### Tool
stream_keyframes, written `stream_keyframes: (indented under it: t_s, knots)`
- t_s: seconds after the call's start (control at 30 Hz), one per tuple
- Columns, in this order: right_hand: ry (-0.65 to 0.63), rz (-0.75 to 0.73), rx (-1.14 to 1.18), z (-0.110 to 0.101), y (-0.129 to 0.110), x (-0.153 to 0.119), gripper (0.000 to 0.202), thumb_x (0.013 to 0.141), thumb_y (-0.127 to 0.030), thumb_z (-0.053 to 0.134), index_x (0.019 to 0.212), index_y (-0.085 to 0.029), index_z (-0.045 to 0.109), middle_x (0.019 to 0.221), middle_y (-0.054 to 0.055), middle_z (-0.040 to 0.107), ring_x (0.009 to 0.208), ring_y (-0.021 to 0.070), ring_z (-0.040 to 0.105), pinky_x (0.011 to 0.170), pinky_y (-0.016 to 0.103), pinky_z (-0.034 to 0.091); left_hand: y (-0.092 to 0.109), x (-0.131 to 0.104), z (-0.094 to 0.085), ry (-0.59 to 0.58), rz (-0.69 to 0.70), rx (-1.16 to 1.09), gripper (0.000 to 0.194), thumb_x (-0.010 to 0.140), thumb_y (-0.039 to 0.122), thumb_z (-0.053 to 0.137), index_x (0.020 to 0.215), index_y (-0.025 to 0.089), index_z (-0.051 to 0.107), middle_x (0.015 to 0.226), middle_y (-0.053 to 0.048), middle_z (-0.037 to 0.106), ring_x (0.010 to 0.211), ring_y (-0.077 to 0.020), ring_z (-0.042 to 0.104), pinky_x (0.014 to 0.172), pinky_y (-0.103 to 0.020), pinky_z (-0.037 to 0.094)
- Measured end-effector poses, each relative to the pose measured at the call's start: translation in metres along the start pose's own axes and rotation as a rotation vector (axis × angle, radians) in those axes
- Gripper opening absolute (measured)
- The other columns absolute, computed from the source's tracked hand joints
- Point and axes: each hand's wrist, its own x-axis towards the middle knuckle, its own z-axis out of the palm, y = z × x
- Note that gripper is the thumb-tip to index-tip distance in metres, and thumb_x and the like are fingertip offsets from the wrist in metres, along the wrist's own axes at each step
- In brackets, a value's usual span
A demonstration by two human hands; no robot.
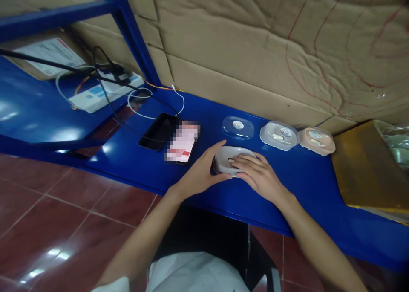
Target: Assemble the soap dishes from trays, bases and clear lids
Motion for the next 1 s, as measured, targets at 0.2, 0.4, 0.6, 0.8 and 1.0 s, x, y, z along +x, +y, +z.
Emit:
stream_keyframes:
  t_s: [0.2, 0.4, 0.6, 0.8, 1.0]
  knots:
    - [0.115, 0.023, 0.111, -0.002, -0.001, 0.001, 0.027, 0.111, -0.033, 0.060, 0.134, -0.030, 0.074, 0.124, 0.003, 0.084, 0.117, 0.0247, 0.076, 0.114, 0.051, 0.053, -0.012, -0.004, 0.009, 0.084, -0.027, -0.044, 0.106, 0.088, 0.043, 0.087, 0.173, 0.035, 0.023, 0.170, -0.015, 0.046, 0.148, -0.0345, 0.058, 0.123, -0.056, 0.049]
    - [0.260, 0.163, 0.053, -0.019, 0.018, 0.005, 0.030, 0.111, -0.035, 0.059, 0.135, -0.032, 0.076, 0.130, 0.005, 0.082, 0.124, 0.0276, 0.074, 0.112, 0.052, 0.056, 0.004, -0.031, 0.027, 0.308, 0.057, 0.244, 0.079, 0.103, 0.041, 0.068, 0.170, 0.027, 0.027, 0.167, -0.022, 0.047, 0.143, -0.0339, 0.059, 0.116, -0.056, 0.053]
    - [0.064, 0.213, 0.064, 0.007, 0.027, 0.018, 0.030, 0.111, -0.042, 0.058, 0.132, -0.031, 0.076, 0.133, 0.005, 0.081, 0.129, 0.0286, 0.072, 0.121, 0.062, 0.046, 0.022, -0.060, 0.042, 0.013, 0.249, 0.659, 0.027, 0.104, 0.034, 0.067, 0.129, 0.023, 0.071, 0.147, -0.017, 0.068, 0.142, -0.0375, 0.062, 0.119, -0.065, 0.045]
    - [0.013, 0.196, 0.022, 0.001, 0.044, 0.028, 0.032, 0.110, -0.051, 0.057, 0.135, -0.037, 0.073, 0.150, 0.003, 0.072, 0.145, 0.0288, 0.063, 0.132, 0.068, 0.026, 0.013, -0.051, 0.035, 0.070, 0.249, 0.652, 0.025, 0.107, 0.027, 0.060, 0.128, 0.024, 0.072, 0.149, -0.015, 0.069, 0.142, -0.0352, 0.063, 0.123, -0.066, 0.042]
    - [-0.008, 0.465, -0.203, -0.047, 0.118, 0.014, 0.093, 0.094, -0.078, 0.064, 0.167, -0.023, 0.047, 0.181, 0.020, 0.031, 0.167, 0.0443, 0.027, 0.131, 0.071, 0.024, 0.023, -0.055, 0.046, 0.142, 0.268, 0.590, 0.033, 0.104, 0.018, 0.057, 0.134, 0.024, 0.070, 0.154, -0.016, 0.063, 0.147, -0.0343, 0.058, 0.128, -0.065, 0.039]
